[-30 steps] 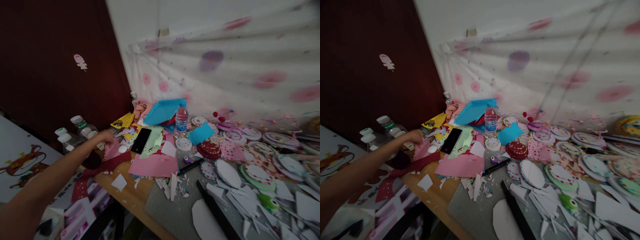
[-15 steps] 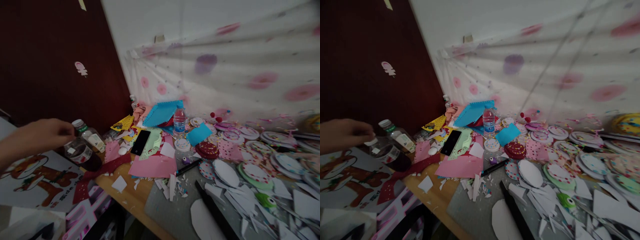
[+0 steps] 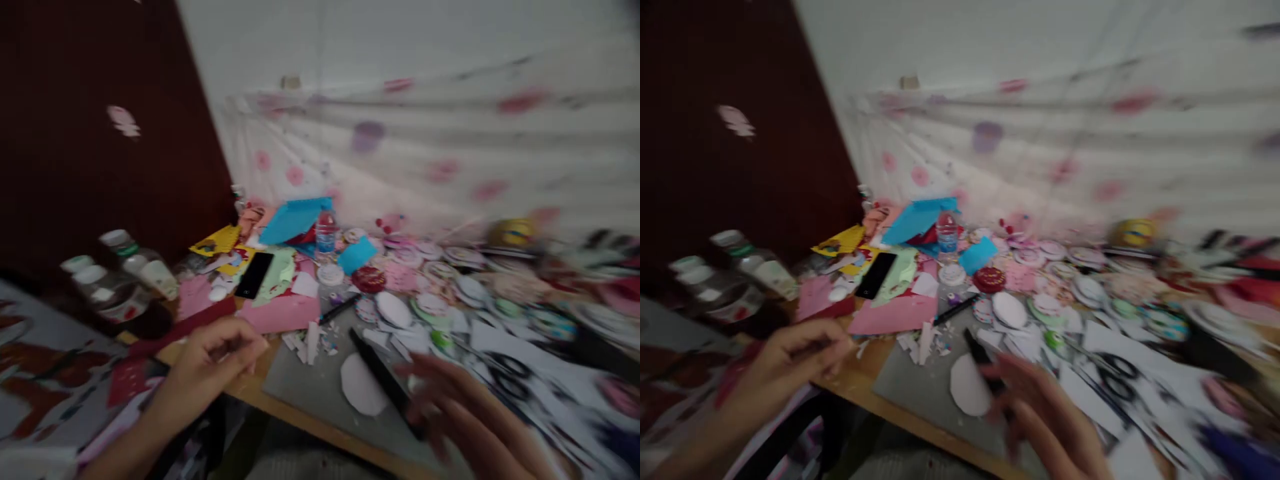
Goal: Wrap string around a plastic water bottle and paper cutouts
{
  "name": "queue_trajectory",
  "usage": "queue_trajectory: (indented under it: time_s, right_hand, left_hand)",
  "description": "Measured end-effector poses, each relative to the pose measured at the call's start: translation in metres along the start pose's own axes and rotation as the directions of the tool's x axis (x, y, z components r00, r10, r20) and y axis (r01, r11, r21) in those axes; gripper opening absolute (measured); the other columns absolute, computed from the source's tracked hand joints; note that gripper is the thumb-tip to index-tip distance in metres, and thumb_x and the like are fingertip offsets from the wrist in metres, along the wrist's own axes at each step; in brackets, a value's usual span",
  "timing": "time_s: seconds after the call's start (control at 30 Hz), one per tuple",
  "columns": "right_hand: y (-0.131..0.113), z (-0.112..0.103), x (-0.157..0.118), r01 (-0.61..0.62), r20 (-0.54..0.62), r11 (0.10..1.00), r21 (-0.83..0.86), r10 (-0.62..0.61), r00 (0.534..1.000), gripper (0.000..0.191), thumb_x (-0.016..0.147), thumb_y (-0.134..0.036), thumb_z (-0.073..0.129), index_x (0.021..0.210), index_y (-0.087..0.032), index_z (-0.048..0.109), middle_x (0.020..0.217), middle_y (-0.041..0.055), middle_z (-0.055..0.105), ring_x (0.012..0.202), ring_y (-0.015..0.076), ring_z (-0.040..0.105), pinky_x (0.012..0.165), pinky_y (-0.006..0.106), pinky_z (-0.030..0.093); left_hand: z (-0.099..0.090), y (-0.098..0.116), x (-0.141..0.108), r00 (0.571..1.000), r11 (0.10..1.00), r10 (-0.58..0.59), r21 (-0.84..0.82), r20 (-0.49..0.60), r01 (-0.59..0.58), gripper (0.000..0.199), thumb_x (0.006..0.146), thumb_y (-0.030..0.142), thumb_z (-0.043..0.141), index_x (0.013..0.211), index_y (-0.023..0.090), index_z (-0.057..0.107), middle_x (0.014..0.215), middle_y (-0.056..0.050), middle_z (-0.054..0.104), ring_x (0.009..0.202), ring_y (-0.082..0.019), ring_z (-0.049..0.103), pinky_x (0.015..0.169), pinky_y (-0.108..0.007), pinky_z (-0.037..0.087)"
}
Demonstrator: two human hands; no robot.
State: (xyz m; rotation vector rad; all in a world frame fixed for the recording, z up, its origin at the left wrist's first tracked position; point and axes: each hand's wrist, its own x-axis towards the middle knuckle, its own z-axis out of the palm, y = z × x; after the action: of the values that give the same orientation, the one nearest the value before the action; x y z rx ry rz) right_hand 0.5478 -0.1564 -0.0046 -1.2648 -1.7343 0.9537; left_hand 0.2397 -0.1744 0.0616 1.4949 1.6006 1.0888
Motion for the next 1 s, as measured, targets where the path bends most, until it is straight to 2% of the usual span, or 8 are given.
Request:
queue_trajectory:
  time_s: [0.03,0.13,0.27,0.4,0.53,0.6,0.73,1.0]
  right_hand:
    - [-0.004,0.005,0.003,-0.006,-0.019,0.997,0.080,0.008,1.000,0.039,0.099,-0.051,0.035,0.133,-0.036,0.046,0.124,0.0098,0.062,0.082,0.0202,0.067,0.055,0.030,0.056]
    - [-0.005,0.020,0.016,-0.006,-0.027,0.804,0.595,0.027,0.999,0.046,0.088,-0.054,0.057,0.124,-0.025,0.055,0.114,0.0125,0.068,0.077,0.0200,0.067,0.050,0.027,0.054]
    - [0.008,0.032,0.021,-0.084,-0.052,0.746,0.661,0.158,0.986,0.032,0.087,-0.049,0.062,0.085,-0.018,0.067,0.077,0.0060,0.073,0.058,0.0112,0.062,0.047,0.019,0.048]
    - [0.019,0.039,0.010,-0.171,-0.045,0.776,0.607,0.248,0.968,0.034,0.083,-0.051,0.064,0.079,-0.017,0.065,0.069,0.0045,0.071,0.050,0.0093,0.057,0.044,0.018,0.044]
    - [0.023,0.054,0.004,-0.212,0.011,0.870,0.445,0.232,0.973,0.030,0.088,-0.044,0.059,0.079,-0.016,0.065,0.069,0.0042,0.069,0.052,0.0093,0.056,0.046,0.018,0.043]
    - [0.021,0.061,0.004,-0.165,0.037,0.923,0.348,0.163,0.986,0.027,0.091,-0.038,0.055,0.081,-0.015,0.067,0.068,0.0036,0.067,0.054,0.0097,0.057,0.049,0.018,0.044]
    - [0.017,0.064,0.007,-0.050,0.077,0.972,0.229,0.033,0.996,0.024,0.093,-0.028,0.052,0.082,-0.014,0.068,0.067,0.0035,0.067,0.059,0.0112,0.060,0.054,0.019,0.045]
    - [0.024,0.049,0.015,-0.097,0.027,0.958,0.268,0.093,0.995,0.023,0.095,-0.029,0.051,0.085,-0.017,0.069,0.071,0.0038,0.069,0.056,0.0104,0.058,0.050,0.018,0.045]
  left_hand:
    - [0.022,-0.010,0.001,0.993,0.989,-0.077,-0.119,0.090,0.088,0.030,0.074,0.046,0.071,0.066,0.017,0.067,0.054,0.002,0.058,0.049,-0.009,0.050,0.048,-0.018,0.040]
    - [0.073,-0.038,-0.007,0.929,0.898,-0.265,-0.284,0.260,0.335,0.042,0.064,0.055,0.077,0.062,0.015,0.063,0.049,0.003,0.054,0.045,-0.008,0.046,0.046,-0.017,0.037]
    - [0.103,-0.075,-0.023,0.869,0.897,-0.273,-0.217,0.412,0.385,0.045,0.069,0.059,0.072,0.061,0.015,0.062,0.049,0.001,0.058,0.048,-0.010,0.050,0.050,-0.019,0.042]
    - [0.113,-0.097,-0.029,0.821,0.949,-0.218,-0.081,0.528,0.304,0.035,0.077,0.052,0.068,0.069,0.018,0.071,0.067,-0.004,0.071,0.067,-0.017,0.065,0.067,-0.024,0.051]
    - [0.121,-0.080,-0.012,0.877,0.958,-0.163,-0.141,0.452,0.250,0.027,0.082,0.045,0.065,0.097,0.024,0.073,0.102,-0.005,0.074,0.097,-0.021,0.067,0.087,-0.028,0.052]
    - [0.127,-0.062,0.004,0.937,0.958,-0.087,-0.230,0.338,0.172,0.024,0.083,0.041,0.064,0.099,0.025,0.072,0.103,-0.004,0.072,0.097,-0.019,0.066,0.086,-0.026,0.053]
    - [0.134,-0.034,0.033,0.970,0.962,0.054,-0.273,0.236,0.013,0.011,0.081,0.031,0.067,0.086,0.022,0.073,0.090,-0.002,0.072,0.087,-0.016,0.066,0.078,-0.021,0.053]
    - [0.126,-0.020,0.062,0.971,0.897,-0.061,-0.415,0.230,0.154,0.015,0.083,0.033,0.068,0.075,0.020,0.071,0.079,-0.001,0.072,0.078,-0.014,0.066,0.074,-0.022,0.053]
